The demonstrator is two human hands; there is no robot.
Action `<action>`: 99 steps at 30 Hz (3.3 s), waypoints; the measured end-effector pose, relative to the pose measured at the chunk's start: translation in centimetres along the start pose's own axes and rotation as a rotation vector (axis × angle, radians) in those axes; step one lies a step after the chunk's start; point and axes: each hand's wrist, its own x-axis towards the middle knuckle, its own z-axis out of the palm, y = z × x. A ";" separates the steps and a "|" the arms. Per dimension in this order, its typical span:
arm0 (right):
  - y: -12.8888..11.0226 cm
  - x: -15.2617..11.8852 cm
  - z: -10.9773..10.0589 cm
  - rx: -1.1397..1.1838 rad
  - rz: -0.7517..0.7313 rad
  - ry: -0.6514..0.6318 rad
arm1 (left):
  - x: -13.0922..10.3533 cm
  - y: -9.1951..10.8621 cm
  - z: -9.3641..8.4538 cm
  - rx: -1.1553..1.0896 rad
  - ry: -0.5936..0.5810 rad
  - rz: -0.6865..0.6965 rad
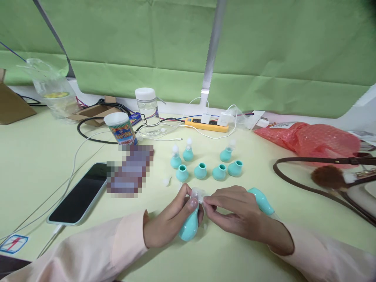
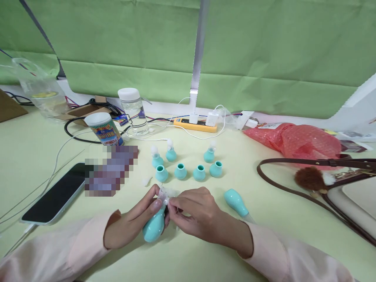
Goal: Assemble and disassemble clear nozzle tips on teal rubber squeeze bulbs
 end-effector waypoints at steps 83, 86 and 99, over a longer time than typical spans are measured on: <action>-0.4 0.5 -0.7 0.035 0.167 -0.413 | 0.3 -1.0 -0.6 0.370 0.341 0.437; -0.5 0.8 -1.0 0.005 0.150 -0.403 | 0.2 -1.0 -0.7 0.430 0.247 0.464; 9.6 2.5 -13.3 -0.403 0.884 -0.882 | 1.1 -0.4 -2.8 0.558 0.503 0.483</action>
